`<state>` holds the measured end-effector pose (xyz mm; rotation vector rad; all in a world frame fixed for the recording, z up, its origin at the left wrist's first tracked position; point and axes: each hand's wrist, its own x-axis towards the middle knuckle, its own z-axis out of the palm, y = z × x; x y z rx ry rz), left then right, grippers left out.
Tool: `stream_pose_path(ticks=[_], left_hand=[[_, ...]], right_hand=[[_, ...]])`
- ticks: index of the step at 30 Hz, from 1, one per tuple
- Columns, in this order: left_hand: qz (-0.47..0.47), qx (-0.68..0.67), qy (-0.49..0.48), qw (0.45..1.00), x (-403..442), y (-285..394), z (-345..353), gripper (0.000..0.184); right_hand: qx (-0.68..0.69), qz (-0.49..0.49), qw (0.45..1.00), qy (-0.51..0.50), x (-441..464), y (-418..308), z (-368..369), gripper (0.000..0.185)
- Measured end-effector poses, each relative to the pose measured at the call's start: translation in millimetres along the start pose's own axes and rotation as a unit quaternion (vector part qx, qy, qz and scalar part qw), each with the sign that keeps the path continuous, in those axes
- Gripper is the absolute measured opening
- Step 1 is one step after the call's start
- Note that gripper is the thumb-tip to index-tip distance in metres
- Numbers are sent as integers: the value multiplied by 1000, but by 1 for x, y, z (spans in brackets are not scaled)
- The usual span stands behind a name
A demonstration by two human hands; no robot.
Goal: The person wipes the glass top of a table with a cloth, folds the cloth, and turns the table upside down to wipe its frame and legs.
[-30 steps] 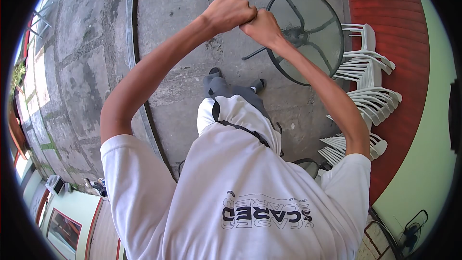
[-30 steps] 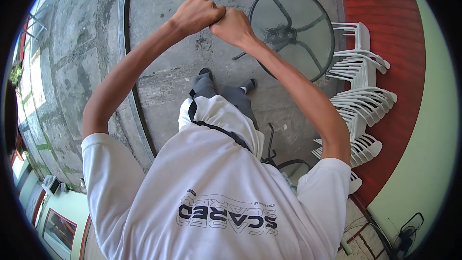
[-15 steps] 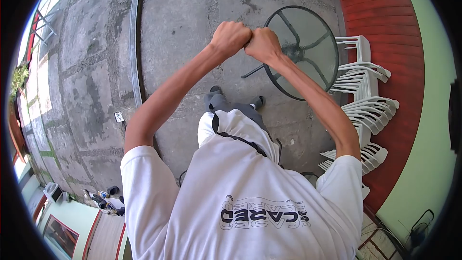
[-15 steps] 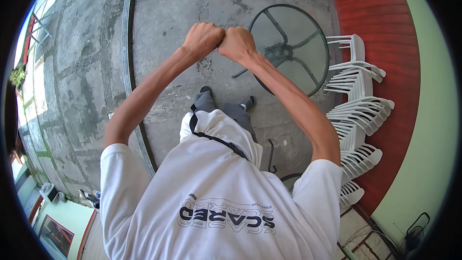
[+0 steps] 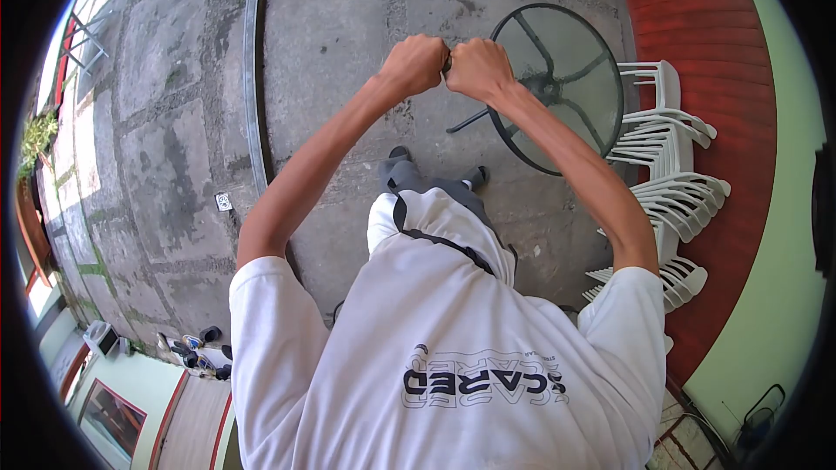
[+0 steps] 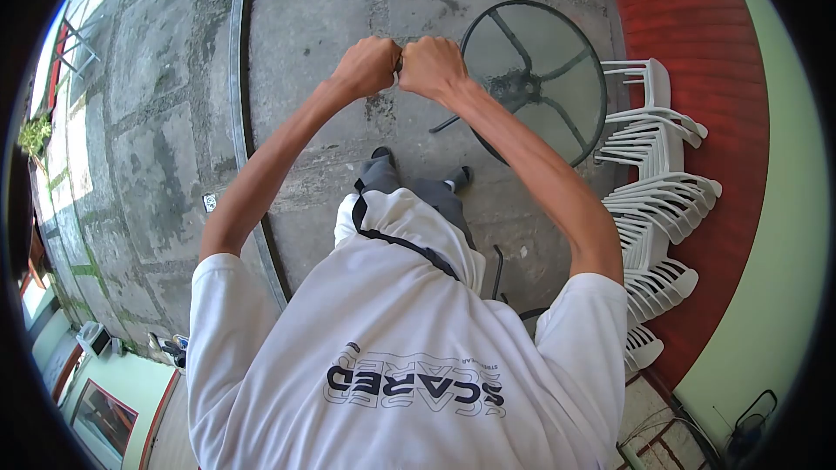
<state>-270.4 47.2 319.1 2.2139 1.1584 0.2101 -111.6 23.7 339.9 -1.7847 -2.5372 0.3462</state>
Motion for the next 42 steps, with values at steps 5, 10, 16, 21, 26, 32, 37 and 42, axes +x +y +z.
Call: stream_pose_path(ticks=[5, 10, 16, 21, 26, 32, 37, 42], left_hand=[[15, -52, 51, 997, -25, -21, 0, 38], [-46, -258, 38, 964, -53, -13, -12, 51], [-40, -458, -22, 888, -73, 55, 2, 43], [-20, -539, -22, 842, -83, 70, 19, 42], [5, -606, -16, 795, -86, 87, 24, 40], [-45, -524, 19, 850, -83, 113, 51, 41], [8, -473, 9, 881, -90, 160, 50, 44], [-22, -459, -98, 883, -80, 169, 58, 36]], right_hand=[[65, 39, 997, -25, -11, 0, -12, 23], [226, 114, 967, -36, -35, 19, -14, 45], [428, 147, 890, -53, -92, 4, -17, 65], [590, 102, 801, 20, -137, 2, -21, 51], [676, 128, 716, 116, -177, -8, -22, 39], [716, 251, 615, 216, -205, -17, -31, 25], [700, 329, 578, 262, -231, -10, -33, 19], [616, 352, 641, 292, -262, 20, -34, 27]])
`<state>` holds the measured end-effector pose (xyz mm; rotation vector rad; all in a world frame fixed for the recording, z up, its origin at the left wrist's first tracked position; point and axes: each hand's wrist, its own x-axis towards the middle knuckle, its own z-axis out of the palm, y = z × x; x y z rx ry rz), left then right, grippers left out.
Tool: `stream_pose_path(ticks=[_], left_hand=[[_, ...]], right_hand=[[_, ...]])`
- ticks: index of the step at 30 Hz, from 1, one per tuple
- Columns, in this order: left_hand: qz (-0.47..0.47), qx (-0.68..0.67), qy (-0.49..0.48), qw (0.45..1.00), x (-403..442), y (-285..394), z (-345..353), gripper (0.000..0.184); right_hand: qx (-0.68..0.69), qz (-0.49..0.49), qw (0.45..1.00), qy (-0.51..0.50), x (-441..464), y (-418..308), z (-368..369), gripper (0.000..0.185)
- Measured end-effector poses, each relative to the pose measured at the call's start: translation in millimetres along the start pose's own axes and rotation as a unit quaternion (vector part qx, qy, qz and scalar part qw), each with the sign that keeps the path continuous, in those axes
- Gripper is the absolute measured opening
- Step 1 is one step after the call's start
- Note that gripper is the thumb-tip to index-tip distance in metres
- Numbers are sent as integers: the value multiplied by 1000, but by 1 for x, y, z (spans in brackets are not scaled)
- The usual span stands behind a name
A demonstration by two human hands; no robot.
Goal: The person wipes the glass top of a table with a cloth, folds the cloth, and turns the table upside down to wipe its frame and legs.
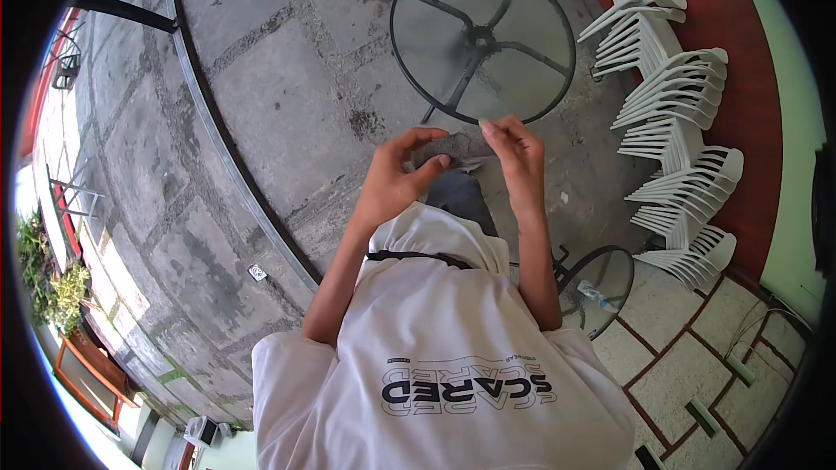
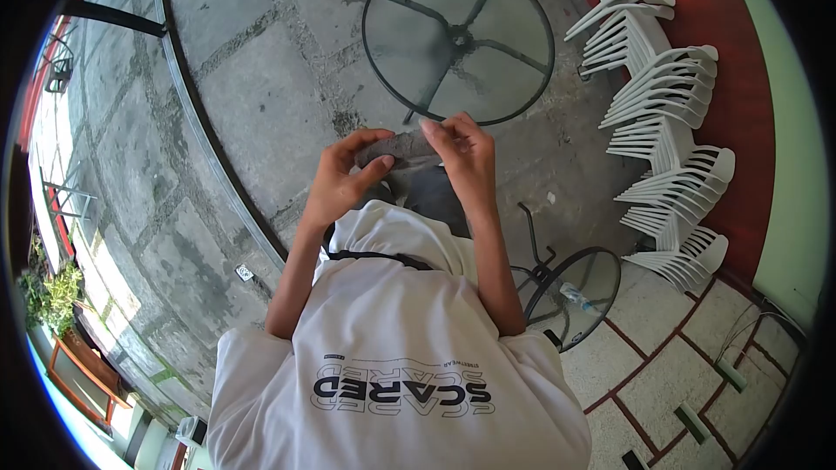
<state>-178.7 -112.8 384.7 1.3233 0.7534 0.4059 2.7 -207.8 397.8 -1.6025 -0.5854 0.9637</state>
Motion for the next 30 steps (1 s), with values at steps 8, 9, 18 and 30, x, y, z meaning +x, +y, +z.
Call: stream_pose_path(ticks=[8, 9, 18, 30], left_hand=[[-35, -155, -46, 986, 24, 18, 47, 28], [-25, -120, -48, 991, 28, 19, 51, 27], [-82, -105, 68, 989, 75, 8, 118, 31], [-6, -180, -40, 983, 116, 51, 225, 48]], right_hand=[[219, 56, 971, -78, 0, -3, -48, 33], [213, 51, 972, -82, 1, -3, -56, 39], [110, -23, 986, -127, 25, 5, -132, 43], [258, 13, 958, -129, 62, 26, -253, 16]])
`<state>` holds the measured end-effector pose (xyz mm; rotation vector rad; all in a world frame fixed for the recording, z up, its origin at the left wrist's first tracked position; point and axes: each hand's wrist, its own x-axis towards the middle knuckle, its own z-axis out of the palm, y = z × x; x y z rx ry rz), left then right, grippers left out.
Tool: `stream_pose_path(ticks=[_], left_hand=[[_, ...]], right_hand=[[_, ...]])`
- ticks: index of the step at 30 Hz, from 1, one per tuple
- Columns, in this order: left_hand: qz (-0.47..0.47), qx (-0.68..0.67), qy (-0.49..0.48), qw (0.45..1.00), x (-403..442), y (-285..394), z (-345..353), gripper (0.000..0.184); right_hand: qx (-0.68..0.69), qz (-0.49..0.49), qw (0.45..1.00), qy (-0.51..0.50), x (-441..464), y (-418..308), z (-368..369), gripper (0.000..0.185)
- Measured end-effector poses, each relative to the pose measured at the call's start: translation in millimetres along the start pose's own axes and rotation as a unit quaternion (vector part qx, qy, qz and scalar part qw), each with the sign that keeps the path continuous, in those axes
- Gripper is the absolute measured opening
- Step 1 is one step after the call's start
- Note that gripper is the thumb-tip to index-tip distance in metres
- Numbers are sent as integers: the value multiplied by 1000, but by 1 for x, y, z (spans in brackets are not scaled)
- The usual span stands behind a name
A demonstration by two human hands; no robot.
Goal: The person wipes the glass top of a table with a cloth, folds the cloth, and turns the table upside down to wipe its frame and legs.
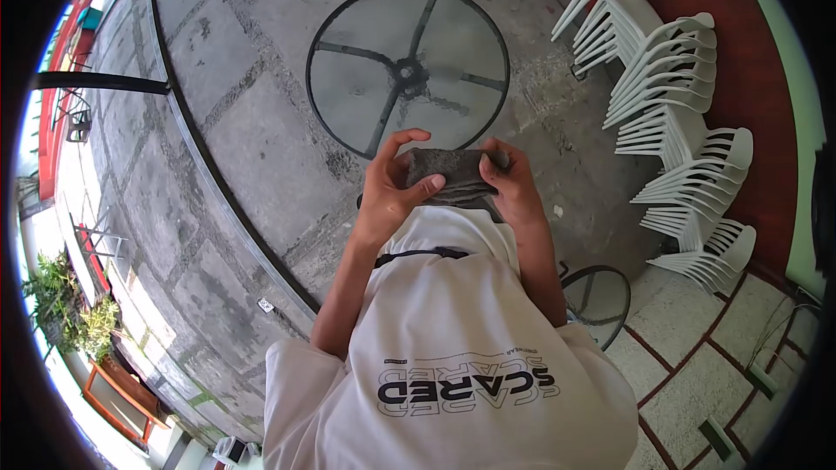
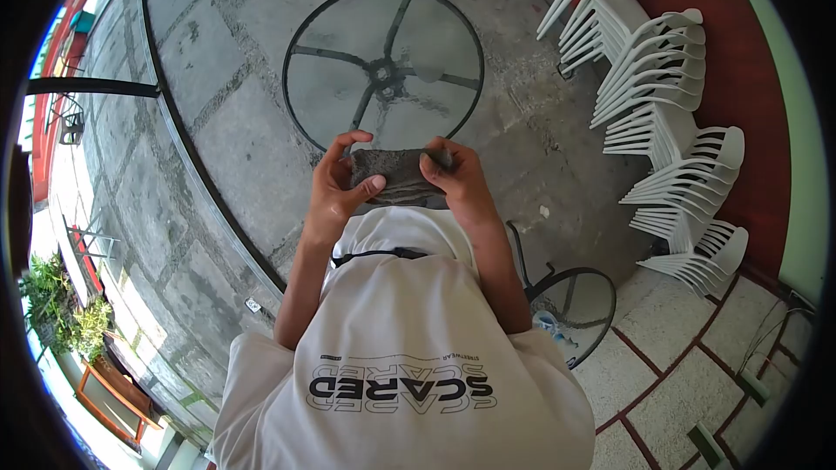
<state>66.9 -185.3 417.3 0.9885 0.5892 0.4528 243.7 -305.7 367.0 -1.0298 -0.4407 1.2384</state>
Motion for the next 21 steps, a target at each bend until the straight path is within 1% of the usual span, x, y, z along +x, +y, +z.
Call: stream_pose_path(ticks=[2, 3, 5, 6, 8, 11, 14, 17, 18, 20, 21], left_hand=[[-2, -15, 2, 1000, 1, -4, 6, 46], [-1, -22, 6, 1000, 1, -6, 10, 45], [-18, -93, 21, 995, 0, -9, 17, 45], [-26, -130, 29, 991, -2, -11, 20, 45], [-19, -119, 45, 992, -6, -13, 24, 44], [11, -77, 81, 994, -12, -10, 31, 44], [32, -50, 94, 994, -14, -13, 33, 45], [12, -73, 69, 995, -14, -16, 43, 45], [0, -87, 57, 995, -15, -15, 47, 46], [-30, -76, -4, 997, -14, -13, 52, 44], [-45, -70, -37, 996, -13, -13, 54, 44]], right_hand=[[75, 2, 993, -90, 1, -3, -15, 15], [69, 29, 993, -96, 1, -10, -16, 20], [55, 85, 989, -112, -3, -25, -15, 30], [52, 111, 987, -105, -4, -35, -11, 27], [45, 162, 982, -91, -4, -48, -2, 23], [23, 112, 986, -121, -2, -40, -19, 24], [2, 48, 998, -46, -6, -35, -19, 31], [111, 68, 984, -121, -10, -19, -46, 50], [160, 101, 970, -152, -12, -20, -46, 57], [259, 163, 929, -208, -24, -18, -41, 70], [273, 160, 926, -206, -31, -17, -36, 72]])
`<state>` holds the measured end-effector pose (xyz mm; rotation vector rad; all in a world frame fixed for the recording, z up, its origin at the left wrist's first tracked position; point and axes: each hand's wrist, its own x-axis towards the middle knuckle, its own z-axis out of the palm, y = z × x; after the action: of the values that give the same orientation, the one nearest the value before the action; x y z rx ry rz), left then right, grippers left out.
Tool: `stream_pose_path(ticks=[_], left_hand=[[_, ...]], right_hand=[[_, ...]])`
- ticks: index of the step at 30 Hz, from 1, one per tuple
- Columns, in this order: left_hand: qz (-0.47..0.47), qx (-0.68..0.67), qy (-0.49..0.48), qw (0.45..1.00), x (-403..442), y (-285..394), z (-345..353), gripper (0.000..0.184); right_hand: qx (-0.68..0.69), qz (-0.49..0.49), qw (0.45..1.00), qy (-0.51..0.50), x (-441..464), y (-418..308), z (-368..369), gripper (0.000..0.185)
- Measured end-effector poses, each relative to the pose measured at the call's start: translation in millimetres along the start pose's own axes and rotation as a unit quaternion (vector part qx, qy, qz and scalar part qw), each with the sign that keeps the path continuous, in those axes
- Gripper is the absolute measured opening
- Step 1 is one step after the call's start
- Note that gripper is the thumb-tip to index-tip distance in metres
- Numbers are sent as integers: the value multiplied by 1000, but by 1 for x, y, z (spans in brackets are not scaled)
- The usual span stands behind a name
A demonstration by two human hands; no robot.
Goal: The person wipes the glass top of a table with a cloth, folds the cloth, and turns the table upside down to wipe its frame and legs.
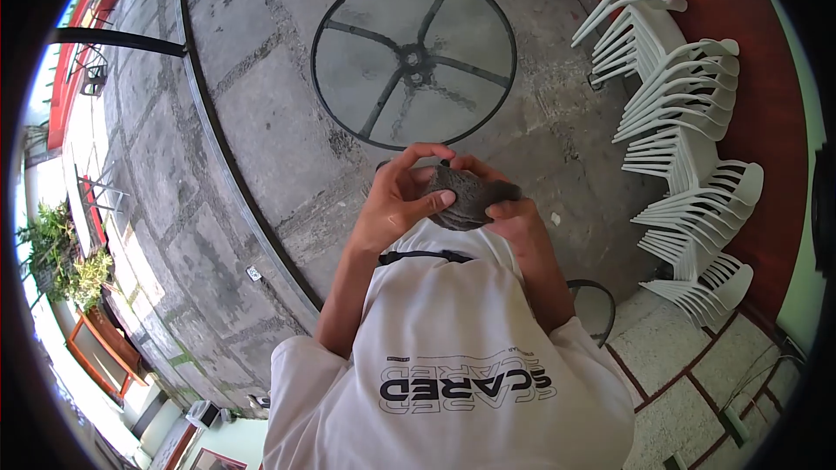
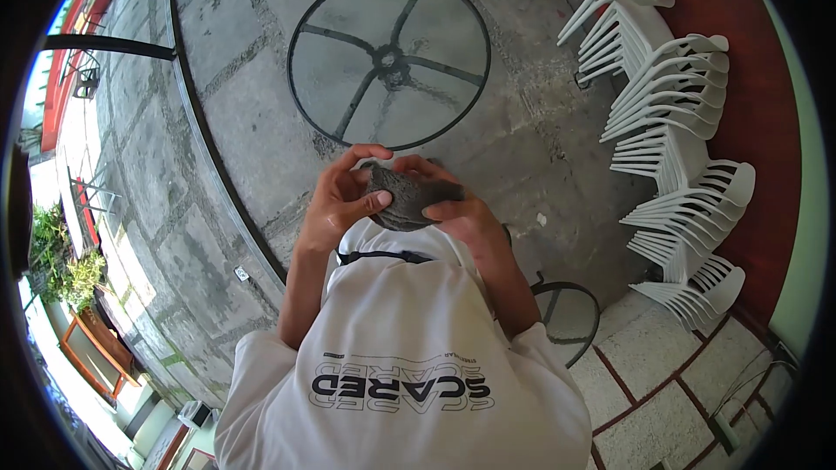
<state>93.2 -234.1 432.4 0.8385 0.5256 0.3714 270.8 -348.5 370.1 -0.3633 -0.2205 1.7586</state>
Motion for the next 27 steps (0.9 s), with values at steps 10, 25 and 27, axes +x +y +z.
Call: stream_pose_path(ticks=[10, 25, 27], left_hand=[[57, 304, 133, 942, 53, -24, 1, 36], [-6, 587, 219, 779, 80, -108, -229, 56], [-36, 542, 264, 797, 85, -114, -273, 61]], right_hand=[[49, -126, 974, 182, -47, 11, -26, 56], [233, -278, 883, 299, -76, 39, -157, 46], [197, -246, 896, 312, -56, 29, -168, 46]])
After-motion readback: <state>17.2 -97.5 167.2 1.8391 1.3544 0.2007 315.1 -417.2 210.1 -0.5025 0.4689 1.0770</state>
